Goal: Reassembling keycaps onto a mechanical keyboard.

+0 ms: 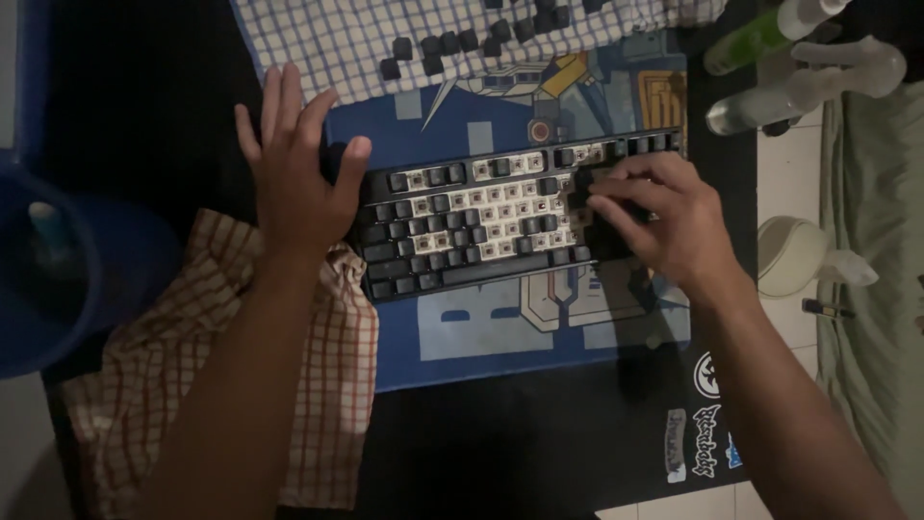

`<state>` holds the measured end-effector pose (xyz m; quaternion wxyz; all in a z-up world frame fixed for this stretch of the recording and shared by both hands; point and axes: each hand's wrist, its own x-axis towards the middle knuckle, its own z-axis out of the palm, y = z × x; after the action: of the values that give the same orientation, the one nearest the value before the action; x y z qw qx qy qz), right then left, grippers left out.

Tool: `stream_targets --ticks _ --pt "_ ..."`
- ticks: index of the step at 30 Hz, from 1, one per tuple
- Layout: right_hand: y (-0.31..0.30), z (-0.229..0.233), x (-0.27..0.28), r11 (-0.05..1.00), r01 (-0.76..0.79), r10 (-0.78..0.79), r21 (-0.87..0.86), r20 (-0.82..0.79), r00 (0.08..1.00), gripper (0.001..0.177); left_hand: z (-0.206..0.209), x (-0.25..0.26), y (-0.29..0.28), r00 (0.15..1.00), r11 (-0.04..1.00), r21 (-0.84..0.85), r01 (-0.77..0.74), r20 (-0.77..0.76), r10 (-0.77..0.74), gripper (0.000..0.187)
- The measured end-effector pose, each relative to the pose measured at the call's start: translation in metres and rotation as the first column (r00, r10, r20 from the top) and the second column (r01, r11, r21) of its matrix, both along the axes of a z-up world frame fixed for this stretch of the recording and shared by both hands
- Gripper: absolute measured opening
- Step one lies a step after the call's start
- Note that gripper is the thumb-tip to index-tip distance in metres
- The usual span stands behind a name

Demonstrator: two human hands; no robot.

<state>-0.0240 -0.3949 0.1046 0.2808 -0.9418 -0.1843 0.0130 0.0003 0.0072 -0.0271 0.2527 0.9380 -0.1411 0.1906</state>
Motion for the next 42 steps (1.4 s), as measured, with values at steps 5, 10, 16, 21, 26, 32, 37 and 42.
stream_targets --ticks 5,10,16,21,26,32,37,42 --pt "-0.004 -0.005 0.0 0.994 -0.099 0.102 -0.05 0.078 0.992 0.02 0.01 0.001 -0.006 0.999 1.0 -0.014 -0.028 -0.046 0.027 0.055" --pt "0.001 -0.002 -0.001 0.971 -0.191 0.214 -0.146 0.168 0.962 0.021 0.008 0.0 -0.006 0.998 0.999 -0.023 -0.042 -0.043 0.041 0.055" --pt "-0.002 0.004 0.003 0.991 0.134 -0.132 0.031 -0.045 0.99 0.032 0.004 0.0 -0.004 1.0 1.0 0.01 -0.018 0.007 0.018 0.055" --pt "-0.001 0.004 0.017 0.99 0.098 -0.103 0.101 0.04 0.994 0.027 0.021 0.0 -0.007 1.0 1.0 0.016 -0.015 -0.012 0.015 0.06" --pt "0.005 0.001 0.04 0.993 0.034 -0.036 0.117 0.023 0.999 0.028 0.019 -0.003 -0.009 0.996 0.999 0.017 -0.041 -0.076 0.042 0.059" --pt "0.011 0.001 0.081 0.998 -0.014 0.01 0.053 0.074 0.997 0.032 0.035 0.004 -0.016 0.98 0.994 0.05 -0.096 -0.171 0.103 0.064" --pt "0.003 -0.023 0.119 0.996 -0.023 0.012 0.091 0.121 0.993 0.032 0.025 0.006 -0.014 0.972 0.986 0.112 -0.124 -0.188 0.144 0.07" --pt "0.008 -0.04 0.151 0.996 0.056 -0.068 0.073 0.178 0.982 0.032 0.026 0.006 -0.013 0.974 0.992 0.072 -0.106 -0.193 0.118 0.07"
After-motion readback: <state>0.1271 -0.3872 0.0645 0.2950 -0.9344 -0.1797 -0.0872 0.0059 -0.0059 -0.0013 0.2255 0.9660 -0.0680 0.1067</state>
